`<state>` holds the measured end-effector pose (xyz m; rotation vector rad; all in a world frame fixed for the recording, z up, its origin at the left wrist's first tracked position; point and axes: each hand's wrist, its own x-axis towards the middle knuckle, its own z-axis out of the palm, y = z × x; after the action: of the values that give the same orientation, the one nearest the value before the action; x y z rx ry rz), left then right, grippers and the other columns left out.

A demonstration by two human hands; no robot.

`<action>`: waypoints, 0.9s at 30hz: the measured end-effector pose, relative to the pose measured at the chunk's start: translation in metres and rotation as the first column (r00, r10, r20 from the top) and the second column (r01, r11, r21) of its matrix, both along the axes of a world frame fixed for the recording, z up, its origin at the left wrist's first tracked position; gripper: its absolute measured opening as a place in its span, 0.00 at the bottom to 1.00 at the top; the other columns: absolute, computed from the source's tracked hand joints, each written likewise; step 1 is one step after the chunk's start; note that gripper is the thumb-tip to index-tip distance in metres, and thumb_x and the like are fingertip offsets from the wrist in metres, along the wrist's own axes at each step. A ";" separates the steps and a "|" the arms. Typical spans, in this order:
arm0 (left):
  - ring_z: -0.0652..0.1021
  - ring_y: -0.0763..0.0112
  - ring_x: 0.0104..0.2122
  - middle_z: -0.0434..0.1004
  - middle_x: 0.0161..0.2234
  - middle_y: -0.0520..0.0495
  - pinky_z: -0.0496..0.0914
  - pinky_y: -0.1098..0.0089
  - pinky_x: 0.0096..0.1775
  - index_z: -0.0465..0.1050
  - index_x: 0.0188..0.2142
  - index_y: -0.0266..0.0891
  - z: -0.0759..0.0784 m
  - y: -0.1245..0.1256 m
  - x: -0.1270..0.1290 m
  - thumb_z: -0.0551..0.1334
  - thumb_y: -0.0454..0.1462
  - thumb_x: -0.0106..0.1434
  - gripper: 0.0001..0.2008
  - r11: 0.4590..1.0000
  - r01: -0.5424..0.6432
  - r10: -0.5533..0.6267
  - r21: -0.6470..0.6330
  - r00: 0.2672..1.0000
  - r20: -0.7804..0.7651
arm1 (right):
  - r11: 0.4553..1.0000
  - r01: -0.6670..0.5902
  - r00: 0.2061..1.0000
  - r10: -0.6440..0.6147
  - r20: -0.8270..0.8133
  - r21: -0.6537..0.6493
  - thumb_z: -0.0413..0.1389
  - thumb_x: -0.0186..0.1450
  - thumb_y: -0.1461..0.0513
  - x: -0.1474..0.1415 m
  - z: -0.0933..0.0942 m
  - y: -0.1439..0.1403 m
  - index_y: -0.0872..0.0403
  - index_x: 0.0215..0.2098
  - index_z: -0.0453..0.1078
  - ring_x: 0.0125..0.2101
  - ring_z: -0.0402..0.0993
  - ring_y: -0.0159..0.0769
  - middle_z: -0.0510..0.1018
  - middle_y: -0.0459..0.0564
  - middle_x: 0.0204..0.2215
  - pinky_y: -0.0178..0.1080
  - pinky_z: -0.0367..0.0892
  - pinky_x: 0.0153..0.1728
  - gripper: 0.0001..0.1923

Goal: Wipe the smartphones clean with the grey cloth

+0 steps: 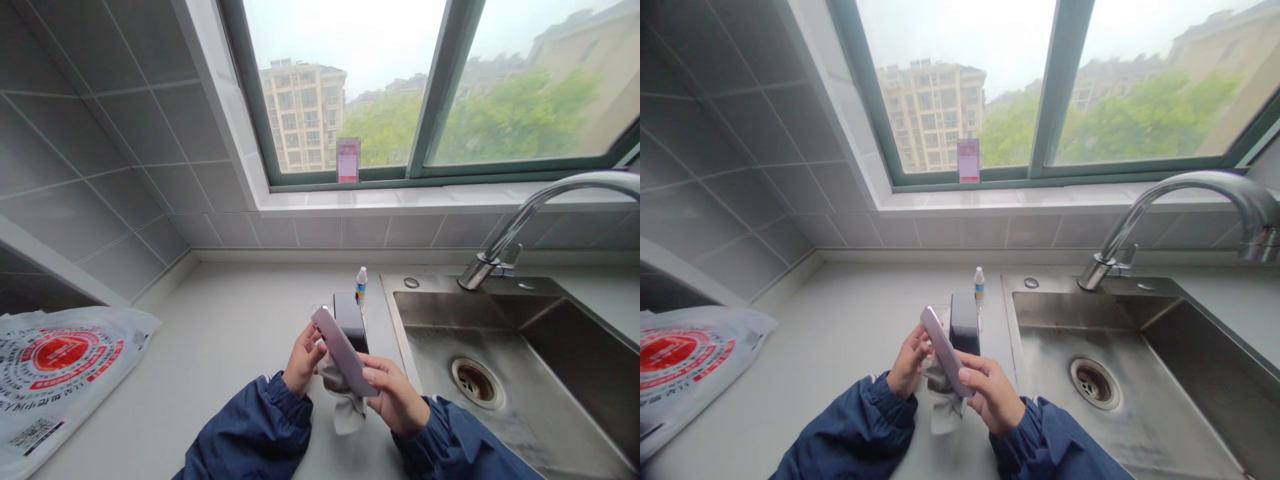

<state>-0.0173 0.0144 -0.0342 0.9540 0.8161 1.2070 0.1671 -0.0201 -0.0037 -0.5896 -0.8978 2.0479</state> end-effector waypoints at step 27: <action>0.78 0.57 0.34 0.76 0.34 0.44 0.72 0.57 0.38 0.68 0.43 0.38 0.027 -0.007 0.011 0.56 0.53 0.63 0.21 0.958 0.101 0.062 -0.269 0.841 0.538 | 0.957 0.004 0.995 0.024 0.093 -0.291 0.59 0.61 0.48 -0.005 -0.012 -0.001 0.61 0.46 0.75 0.34 0.80 0.41 0.81 0.59 0.39 0.42 0.73 0.36 0.26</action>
<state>-0.0066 0.0073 -0.0076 0.3426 0.4990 1.2163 0.1619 -0.0208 -0.0156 -0.8500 -0.6563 2.1939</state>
